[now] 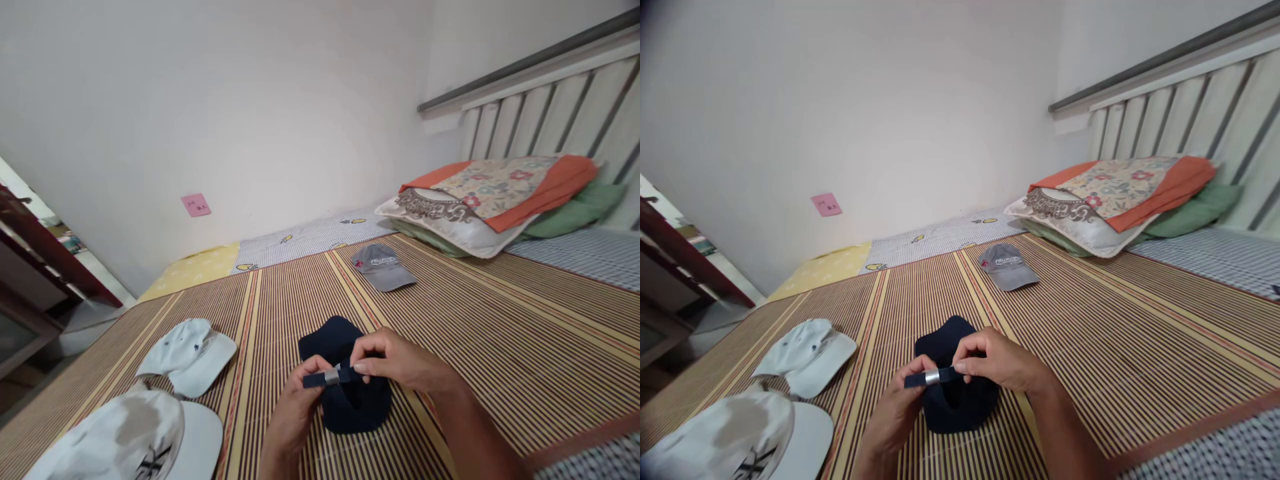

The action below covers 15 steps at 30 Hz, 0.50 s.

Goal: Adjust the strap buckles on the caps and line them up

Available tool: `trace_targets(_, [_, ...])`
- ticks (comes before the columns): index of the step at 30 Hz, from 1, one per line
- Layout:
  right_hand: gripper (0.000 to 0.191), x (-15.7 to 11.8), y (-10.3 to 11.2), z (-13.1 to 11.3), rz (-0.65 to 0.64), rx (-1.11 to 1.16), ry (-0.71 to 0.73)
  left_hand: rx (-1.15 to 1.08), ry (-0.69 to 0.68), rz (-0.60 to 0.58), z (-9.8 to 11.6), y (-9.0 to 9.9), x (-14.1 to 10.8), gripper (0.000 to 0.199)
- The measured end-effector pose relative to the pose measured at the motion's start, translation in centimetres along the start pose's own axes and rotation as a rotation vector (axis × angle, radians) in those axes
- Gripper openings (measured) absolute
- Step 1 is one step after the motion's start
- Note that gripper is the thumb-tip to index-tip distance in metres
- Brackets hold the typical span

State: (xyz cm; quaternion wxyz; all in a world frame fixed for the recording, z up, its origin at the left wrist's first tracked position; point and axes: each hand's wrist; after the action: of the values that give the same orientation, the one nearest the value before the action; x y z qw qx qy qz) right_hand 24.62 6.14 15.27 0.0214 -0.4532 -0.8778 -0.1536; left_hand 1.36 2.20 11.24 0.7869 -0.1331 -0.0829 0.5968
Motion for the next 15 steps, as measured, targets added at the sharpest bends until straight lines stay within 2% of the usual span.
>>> trace_targets(7, [0.014,0.22,-0.31,-0.53,0.080,-0.077,-0.044,-0.045,-0.042,0.046,0.08,-0.46,0.15,0.038])
trace_targets(15, [0.014,0.45,-0.98,-0.52,0.115,-0.099,-0.042,-0.051,-0.054,-0.022,-0.48,-0.07,0.20,0.040])
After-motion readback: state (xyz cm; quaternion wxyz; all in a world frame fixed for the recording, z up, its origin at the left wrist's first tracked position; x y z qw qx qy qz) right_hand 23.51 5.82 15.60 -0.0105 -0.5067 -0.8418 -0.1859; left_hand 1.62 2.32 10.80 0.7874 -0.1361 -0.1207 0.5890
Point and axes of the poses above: each hand's wrist, its own x-axis towards the middle knuckle, its own y-axis out of the back of the hand, z = x × y, and after that the axes turned 2 degrees about z, right-handed
